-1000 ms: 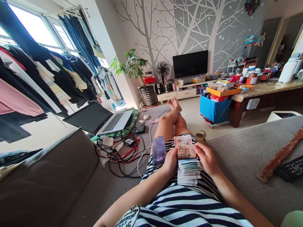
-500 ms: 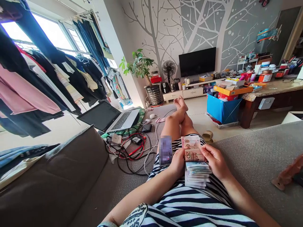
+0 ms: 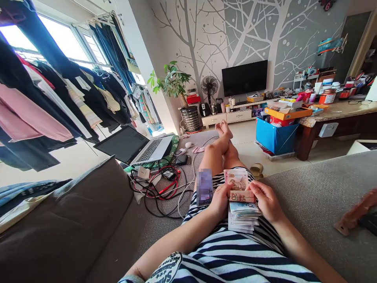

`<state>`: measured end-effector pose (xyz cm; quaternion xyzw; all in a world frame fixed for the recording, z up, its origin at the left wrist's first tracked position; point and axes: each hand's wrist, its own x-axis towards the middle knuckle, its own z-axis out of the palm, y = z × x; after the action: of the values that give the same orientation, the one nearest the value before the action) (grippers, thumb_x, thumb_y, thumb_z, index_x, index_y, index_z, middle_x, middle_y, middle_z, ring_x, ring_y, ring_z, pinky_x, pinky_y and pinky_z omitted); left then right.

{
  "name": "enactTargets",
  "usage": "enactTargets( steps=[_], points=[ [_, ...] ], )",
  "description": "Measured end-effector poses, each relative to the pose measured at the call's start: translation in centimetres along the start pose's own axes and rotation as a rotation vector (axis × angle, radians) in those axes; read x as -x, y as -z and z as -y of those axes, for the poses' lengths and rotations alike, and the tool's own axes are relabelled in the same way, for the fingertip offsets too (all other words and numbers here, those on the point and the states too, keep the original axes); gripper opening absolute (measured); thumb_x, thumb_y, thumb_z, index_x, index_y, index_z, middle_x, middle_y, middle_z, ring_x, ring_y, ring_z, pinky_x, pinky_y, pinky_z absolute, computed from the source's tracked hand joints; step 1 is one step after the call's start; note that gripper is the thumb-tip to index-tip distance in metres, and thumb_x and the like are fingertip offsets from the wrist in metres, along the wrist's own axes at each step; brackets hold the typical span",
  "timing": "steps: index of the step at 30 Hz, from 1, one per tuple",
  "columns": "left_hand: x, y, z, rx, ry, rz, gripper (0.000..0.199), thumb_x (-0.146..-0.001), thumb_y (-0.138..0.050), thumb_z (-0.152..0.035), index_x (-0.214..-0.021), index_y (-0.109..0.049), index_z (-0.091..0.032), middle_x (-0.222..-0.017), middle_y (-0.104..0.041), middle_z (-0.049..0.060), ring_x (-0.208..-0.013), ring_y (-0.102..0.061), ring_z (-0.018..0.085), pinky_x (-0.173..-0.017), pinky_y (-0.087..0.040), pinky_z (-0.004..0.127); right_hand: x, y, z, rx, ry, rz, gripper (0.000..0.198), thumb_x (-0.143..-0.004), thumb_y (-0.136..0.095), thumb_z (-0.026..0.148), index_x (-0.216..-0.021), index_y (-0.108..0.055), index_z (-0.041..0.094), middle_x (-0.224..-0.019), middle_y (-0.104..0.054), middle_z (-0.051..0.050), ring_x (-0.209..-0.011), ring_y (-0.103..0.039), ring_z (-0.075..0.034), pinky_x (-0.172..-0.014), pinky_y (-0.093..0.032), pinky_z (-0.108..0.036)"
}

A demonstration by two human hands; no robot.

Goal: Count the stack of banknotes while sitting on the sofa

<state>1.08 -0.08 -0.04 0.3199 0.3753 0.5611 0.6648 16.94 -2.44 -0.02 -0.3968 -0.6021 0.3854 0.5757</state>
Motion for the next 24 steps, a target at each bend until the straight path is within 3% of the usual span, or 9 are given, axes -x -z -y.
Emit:
enactTargets(
  steps=[3, 6, 12, 19, 24],
  points=[
    [0.1, -0.1, -0.1, 0.028, 0.018, 0.115, 0.028, -0.066, -0.082, -0.045, -0.074, -0.075, -0.02, -0.08, -0.079, 0.008, -0.093, -0.074, 0.036, -0.087, -0.054, 0.047, -0.1, 0.0, 0.1, -0.044, 0.006, 0.027, 0.058, -0.093, -0.054, 0.073, -0.068, -0.066, 0.021, -0.057, -0.058, -0.002, -0.055, -0.048, -0.017, -0.054, -0.04, -0.029],
    [0.3, -0.2, -0.4, 0.043, 0.014, 0.142, 0.032, -0.06, -0.084, -0.043, -0.077, -0.076, -0.017, -0.08, -0.079, 0.01, -0.089, -0.074, 0.034, -0.086, -0.054, 0.043, -0.3, 0.0, -0.1, -0.034, 0.004, -0.007, 0.058, -0.091, -0.059, 0.072, -0.063, -0.061, 0.022, -0.056, -0.056, -0.001, -0.054, -0.047, -0.015, -0.053, -0.039, -0.028],
    [0.5, -0.1, -0.7, 0.028, 0.009, 0.154, 0.028, -0.059, -0.083, -0.034, -0.08, -0.077, -0.015, -0.075, -0.077, 0.009, -0.078, -0.073, 0.028, -0.083, -0.053, 0.039, -1.2, 0.0, -1.2, 0.044, -0.032, -0.187, 0.06, -0.077, -0.068, 0.08, -0.065, -0.055, 0.023, -0.055, -0.049, 0.003, -0.052, -0.045, -0.014, -0.049, -0.036, -0.027],
    [0.7, -0.1, -0.7, 0.018, 0.015, 0.164, 0.028, -0.057, -0.085, -0.032, -0.079, -0.077, -0.015, -0.077, -0.077, 0.009, -0.071, -0.07, 0.024, -0.076, -0.052, 0.035, -1.3, 0.0, -1.9, 0.147, -0.018, -0.144, 0.06, -0.081, -0.063, 0.08, -0.065, -0.056, 0.023, -0.059, -0.049, 0.002, -0.057, -0.046, -0.016, -0.053, -0.037, -0.027],
    [0.5, 0.0, -0.7, 0.019, -0.024, 0.115, 0.027, -0.062, -0.081, -0.041, -0.072, -0.077, -0.016, -0.072, -0.076, 0.006, -0.071, -0.067, 0.023, -0.075, -0.052, 0.034, -1.1, 0.1, -1.5, 0.134, 0.006, -0.138, 0.058, -0.085, -0.062, 0.077, -0.065, -0.053, 0.023, -0.058, -0.044, 0.004, -0.057, -0.041, -0.015, -0.053, -0.034, -0.027]
  ],
)
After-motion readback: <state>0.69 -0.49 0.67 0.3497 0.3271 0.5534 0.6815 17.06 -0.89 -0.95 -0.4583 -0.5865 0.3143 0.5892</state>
